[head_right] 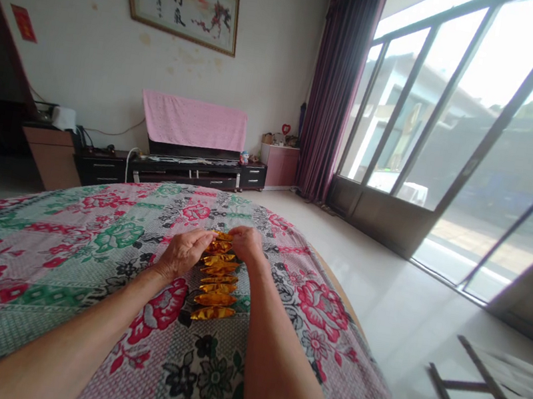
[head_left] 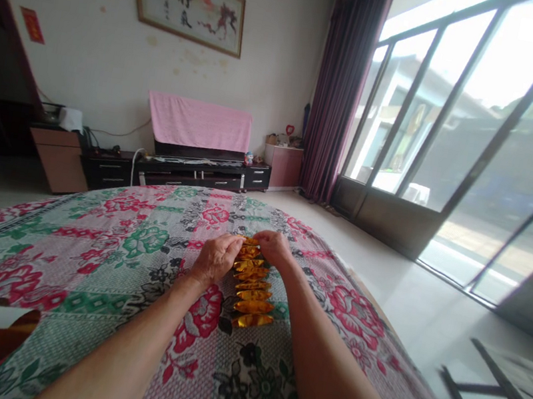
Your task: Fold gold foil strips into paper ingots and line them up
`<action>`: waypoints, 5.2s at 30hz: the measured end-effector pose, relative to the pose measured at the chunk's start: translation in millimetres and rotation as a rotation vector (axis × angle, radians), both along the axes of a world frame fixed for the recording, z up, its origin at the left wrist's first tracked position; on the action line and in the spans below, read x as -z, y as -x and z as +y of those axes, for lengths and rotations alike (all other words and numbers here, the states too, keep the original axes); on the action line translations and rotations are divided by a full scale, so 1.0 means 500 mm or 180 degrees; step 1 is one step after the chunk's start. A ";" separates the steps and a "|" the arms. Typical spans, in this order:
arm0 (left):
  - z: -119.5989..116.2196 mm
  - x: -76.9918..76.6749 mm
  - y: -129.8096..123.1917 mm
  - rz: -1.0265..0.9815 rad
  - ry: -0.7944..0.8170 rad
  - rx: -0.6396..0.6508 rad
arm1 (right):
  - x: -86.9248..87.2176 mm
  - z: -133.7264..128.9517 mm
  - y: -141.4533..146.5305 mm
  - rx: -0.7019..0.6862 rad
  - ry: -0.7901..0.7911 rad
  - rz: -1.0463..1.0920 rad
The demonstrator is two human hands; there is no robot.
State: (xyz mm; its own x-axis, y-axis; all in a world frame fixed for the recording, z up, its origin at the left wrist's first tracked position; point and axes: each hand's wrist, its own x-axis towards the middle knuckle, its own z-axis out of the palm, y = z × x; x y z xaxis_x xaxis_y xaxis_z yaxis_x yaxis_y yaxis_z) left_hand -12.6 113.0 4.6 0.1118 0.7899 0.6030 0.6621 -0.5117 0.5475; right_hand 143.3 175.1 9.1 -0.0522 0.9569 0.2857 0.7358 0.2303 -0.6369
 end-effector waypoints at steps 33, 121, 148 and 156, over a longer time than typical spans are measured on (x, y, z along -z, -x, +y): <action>-0.006 -0.004 0.000 0.0082 0.0055 0.0029 | -0.032 -0.014 -0.001 0.0069 -0.0327 -0.0276; -0.117 -0.015 0.083 0.1223 0.1064 -0.1043 | -0.092 -0.167 0.036 0.0492 -0.0801 0.0356; -0.353 -0.087 0.326 -0.0457 0.0151 -0.2290 | -0.010 -0.399 0.479 -0.1224 -0.0555 0.0015; -0.356 -0.074 0.342 -0.0470 0.0170 -0.2400 | -0.009 -0.396 0.495 -0.1421 -0.0679 -0.0134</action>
State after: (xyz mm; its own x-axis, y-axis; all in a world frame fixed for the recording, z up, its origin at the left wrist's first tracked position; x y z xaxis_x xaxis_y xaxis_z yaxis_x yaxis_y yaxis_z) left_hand -183.5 -65.2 41.5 -0.5471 0.6488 0.5288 0.7394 0.0786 0.6686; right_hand -104.5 -22.8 13.7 -0.4594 0.7589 0.4615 0.5597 0.6508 -0.5130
